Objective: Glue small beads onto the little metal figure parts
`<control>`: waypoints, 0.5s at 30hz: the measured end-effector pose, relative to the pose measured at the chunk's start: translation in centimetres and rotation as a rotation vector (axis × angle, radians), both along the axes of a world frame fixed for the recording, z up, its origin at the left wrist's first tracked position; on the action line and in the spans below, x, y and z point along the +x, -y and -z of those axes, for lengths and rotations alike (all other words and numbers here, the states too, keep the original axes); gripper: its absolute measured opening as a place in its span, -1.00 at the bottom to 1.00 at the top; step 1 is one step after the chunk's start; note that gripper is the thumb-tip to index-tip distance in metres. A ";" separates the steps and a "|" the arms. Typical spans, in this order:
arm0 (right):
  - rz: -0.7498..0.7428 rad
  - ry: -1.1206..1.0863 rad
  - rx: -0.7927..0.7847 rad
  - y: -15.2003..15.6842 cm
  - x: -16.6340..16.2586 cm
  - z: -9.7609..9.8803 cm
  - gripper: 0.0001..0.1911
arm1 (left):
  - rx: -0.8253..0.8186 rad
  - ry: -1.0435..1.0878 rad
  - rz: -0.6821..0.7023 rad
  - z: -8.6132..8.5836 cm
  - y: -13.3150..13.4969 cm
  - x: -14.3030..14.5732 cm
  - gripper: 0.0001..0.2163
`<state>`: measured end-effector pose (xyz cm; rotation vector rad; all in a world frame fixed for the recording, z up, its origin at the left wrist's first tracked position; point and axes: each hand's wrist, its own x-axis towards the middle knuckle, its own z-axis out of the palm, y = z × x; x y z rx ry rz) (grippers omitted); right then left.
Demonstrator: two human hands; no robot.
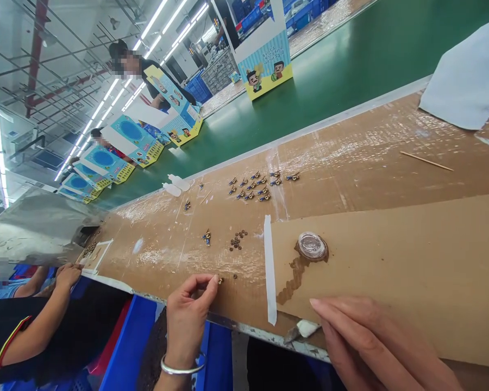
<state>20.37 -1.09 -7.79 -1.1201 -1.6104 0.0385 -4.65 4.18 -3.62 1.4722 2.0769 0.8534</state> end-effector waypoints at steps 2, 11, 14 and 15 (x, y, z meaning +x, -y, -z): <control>-0.025 0.041 -0.006 0.0 0.0 0.1 -0.81 | -0.008 -0.009 0.006 -0.1 0.0 0.0 -0.76; 0.012 0.038 -0.055 0.7 -0.1 0.9 -0.77 | -0.016 -0.031 0.024 -0.1 0.1 -0.1 -0.77; 0.049 0.035 -0.062 0.8 -0.2 0.9 -0.76 | -0.017 -0.026 0.028 -0.1 0.0 -0.1 -0.76; 0.049 0.040 -0.073 0.8 -0.2 0.9 -0.76 | -0.018 -0.027 0.028 -0.1 0.0 -0.1 -0.76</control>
